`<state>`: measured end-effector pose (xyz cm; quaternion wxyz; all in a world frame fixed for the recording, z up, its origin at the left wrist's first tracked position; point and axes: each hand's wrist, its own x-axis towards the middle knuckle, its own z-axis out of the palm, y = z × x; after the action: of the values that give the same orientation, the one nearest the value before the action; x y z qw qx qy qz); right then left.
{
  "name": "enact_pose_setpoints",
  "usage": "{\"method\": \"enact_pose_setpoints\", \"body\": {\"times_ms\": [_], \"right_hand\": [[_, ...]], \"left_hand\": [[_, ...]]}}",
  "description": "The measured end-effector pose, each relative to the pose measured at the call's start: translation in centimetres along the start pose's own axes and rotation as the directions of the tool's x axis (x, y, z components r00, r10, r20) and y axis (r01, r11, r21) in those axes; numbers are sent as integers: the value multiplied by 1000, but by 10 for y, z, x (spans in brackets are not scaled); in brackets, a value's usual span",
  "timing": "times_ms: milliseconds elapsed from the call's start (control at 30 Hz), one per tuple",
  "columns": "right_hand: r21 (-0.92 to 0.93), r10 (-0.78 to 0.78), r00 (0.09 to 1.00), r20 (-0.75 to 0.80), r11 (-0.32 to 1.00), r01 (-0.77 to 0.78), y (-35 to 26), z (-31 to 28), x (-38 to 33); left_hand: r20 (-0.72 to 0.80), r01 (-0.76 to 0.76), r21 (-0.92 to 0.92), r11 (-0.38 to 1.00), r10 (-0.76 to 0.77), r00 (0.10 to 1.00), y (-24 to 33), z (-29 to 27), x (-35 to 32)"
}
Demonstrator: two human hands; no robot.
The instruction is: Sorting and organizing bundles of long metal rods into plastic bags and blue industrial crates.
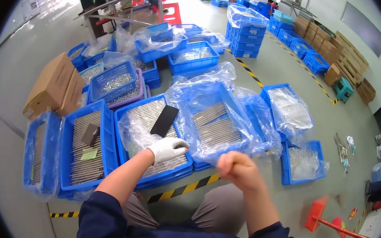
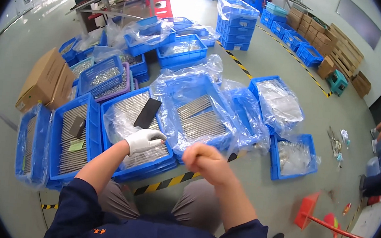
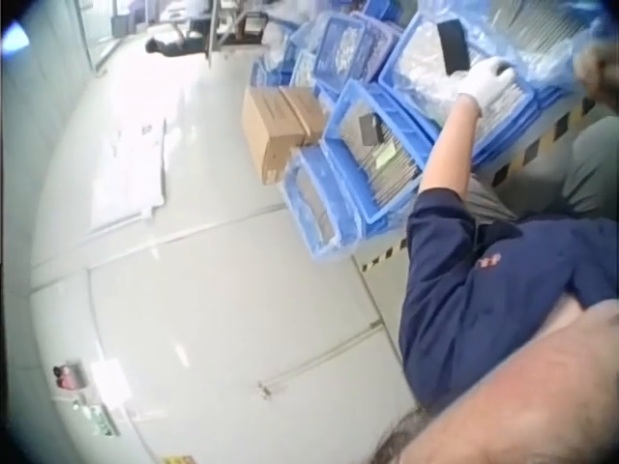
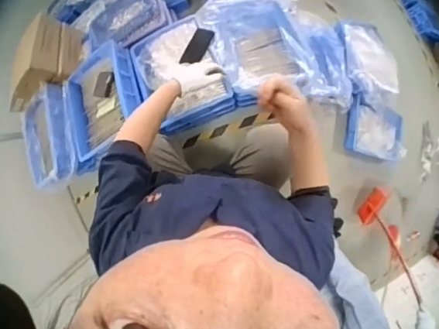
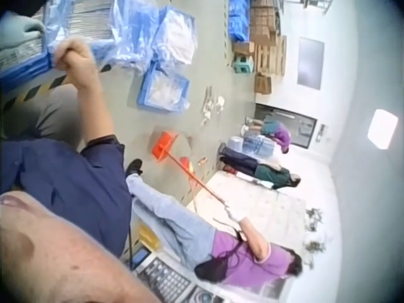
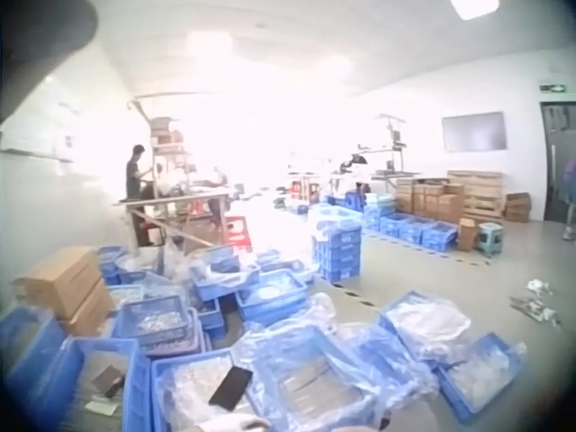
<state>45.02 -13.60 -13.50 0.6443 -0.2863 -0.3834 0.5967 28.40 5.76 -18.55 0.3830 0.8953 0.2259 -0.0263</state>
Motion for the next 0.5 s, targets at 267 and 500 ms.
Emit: {"method": "enact_pose_setpoints", "body": {"times_ms": [267, 500], "right_hand": [[-159, 243, 969, 38, 959, -234, 53, -3, 27], [-317, 143, 989, 42, 941, -122, 90, 9, 47]], "left_hand": [[56, -13, -46, 999, 16, 998, 7, 17, 65], [-47, -107, 20, 994, 108, 993, -9, 34, 114]]}}
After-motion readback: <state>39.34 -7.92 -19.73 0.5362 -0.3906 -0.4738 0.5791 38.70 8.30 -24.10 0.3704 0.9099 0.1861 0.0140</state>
